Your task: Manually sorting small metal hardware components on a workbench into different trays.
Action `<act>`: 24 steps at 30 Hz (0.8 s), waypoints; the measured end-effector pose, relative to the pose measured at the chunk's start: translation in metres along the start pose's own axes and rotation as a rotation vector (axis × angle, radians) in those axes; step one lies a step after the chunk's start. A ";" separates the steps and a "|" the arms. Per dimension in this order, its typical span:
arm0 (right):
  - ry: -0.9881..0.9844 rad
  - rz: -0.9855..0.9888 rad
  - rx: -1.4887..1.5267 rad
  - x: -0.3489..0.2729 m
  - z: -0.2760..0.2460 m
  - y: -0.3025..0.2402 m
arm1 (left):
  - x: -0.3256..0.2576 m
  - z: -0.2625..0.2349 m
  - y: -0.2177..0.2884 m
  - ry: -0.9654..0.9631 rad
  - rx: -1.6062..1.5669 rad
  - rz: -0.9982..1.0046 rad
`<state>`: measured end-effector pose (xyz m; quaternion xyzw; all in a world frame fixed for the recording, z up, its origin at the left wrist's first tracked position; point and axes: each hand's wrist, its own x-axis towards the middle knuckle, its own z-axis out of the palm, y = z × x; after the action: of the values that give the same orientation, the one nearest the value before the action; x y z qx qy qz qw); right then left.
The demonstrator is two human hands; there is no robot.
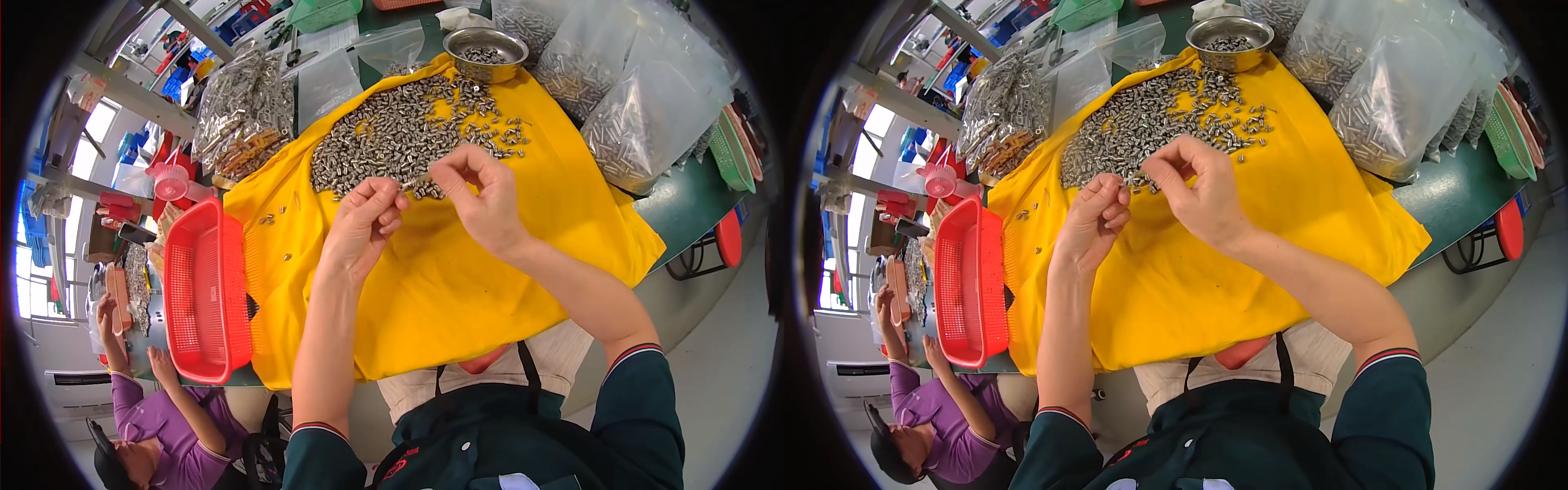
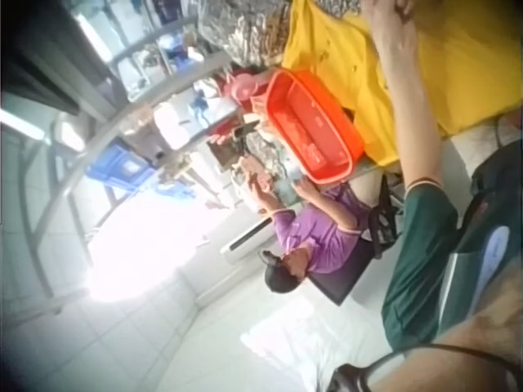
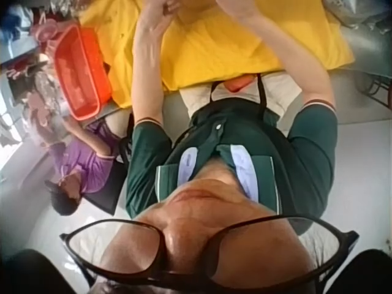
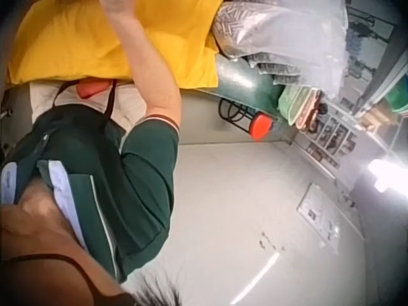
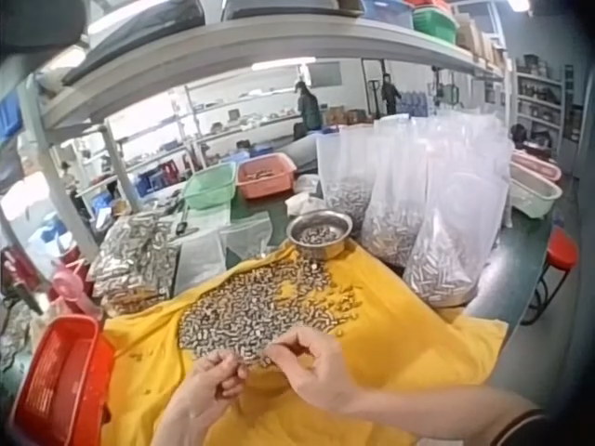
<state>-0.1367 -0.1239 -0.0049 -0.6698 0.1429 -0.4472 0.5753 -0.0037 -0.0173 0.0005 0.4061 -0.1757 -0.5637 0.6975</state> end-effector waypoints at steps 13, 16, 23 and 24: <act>0.075 0.133 0.044 0.006 -0.003 0.000 | 0.010 0.004 -0.016 0.405 1.481 0.439; 0.065 0.119 0.043 0.006 -0.003 0.000 | 0.012 0.000 -0.014 0.364 1.375 0.423; -0.042 0.024 -0.020 0.002 -0.003 -0.006 | -0.001 -0.005 0.007 -0.045 0.064 -0.069; -0.053 0.015 -0.020 0.002 -0.003 -0.006 | 0.000 -0.004 0.007 -0.046 0.063 -0.071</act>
<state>-0.1392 -0.1255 0.0013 -0.6861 0.1371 -0.4234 0.5754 0.0031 -0.0153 0.0034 0.4206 -0.1949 -0.5914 0.6598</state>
